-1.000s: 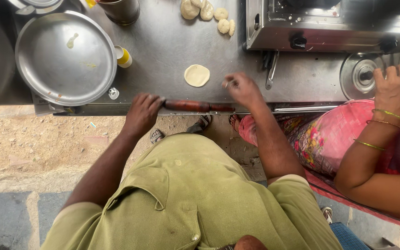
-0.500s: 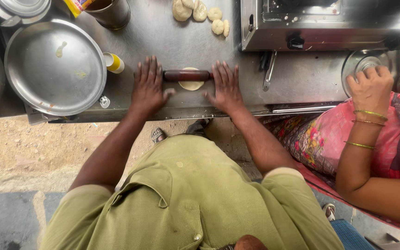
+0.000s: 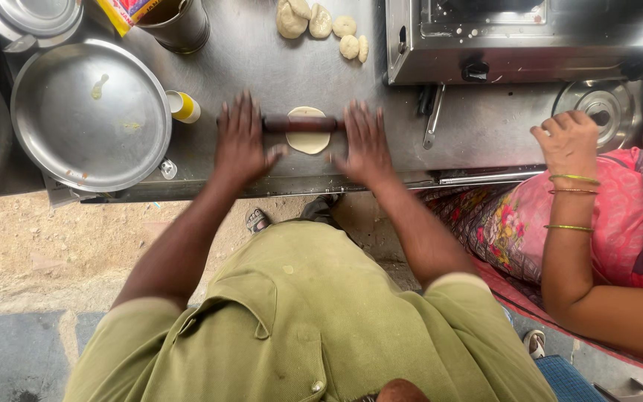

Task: The person scoops a green liquid from a pot and pours it onto a tray held by another person. Then the person flattens dough balls on a metal counter and rolls them into thin round sheets using a rolling pin, repeatedly flipping and adjusting the dough.

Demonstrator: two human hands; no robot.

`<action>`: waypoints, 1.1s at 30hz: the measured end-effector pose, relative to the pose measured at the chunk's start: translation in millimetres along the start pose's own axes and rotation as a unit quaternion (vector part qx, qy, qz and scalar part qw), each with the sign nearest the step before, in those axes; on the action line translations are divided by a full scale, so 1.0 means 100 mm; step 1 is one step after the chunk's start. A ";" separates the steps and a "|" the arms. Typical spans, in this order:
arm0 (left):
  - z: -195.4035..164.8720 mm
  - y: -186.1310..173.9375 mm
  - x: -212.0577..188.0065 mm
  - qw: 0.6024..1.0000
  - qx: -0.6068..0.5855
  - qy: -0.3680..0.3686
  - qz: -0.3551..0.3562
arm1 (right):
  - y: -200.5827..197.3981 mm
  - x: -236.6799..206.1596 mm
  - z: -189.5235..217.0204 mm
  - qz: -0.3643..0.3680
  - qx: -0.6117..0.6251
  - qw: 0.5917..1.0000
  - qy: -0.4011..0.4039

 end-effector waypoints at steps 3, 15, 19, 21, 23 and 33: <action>-0.09 0.22 -0.49 0.995 0.043 0.012 0.083 | 0.13 -0.53 0.18 0.064 -0.053 0.997 0.005; 0.06 -0.09 0.42 0.998 -0.043 -0.017 -0.034 | -0.16 0.26 -0.08 -0.054 0.028 0.998 0.025; -0.04 0.19 -0.32 0.997 -0.041 0.037 -0.048 | 0.01 -0.52 0.18 -0.041 -0.001 0.999 -0.010; -0.04 0.29 -0.65 0.991 -0.025 0.065 -0.115 | 0.02 -0.78 0.23 -0.019 -0.003 1.000 -0.023; -0.03 0.37 -0.76 0.986 -0.040 0.073 -0.143 | -0.08 -0.83 0.23 -0.047 0.011 0.998 -0.051; 0.04 0.48 -0.97 0.984 -0.082 0.109 -0.118 | -0.73 0.70 0.60 -0.136 0.103 0.974 -0.150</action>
Point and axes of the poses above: each hand's wrist, its own x-axis towards the middle knuckle, its own y-axis out of the palm, z = x × y, the point moved 3 cm from there along x, towards the middle knuckle, and after that the axes turned 4 degrees about z, right-handed, at the moved point
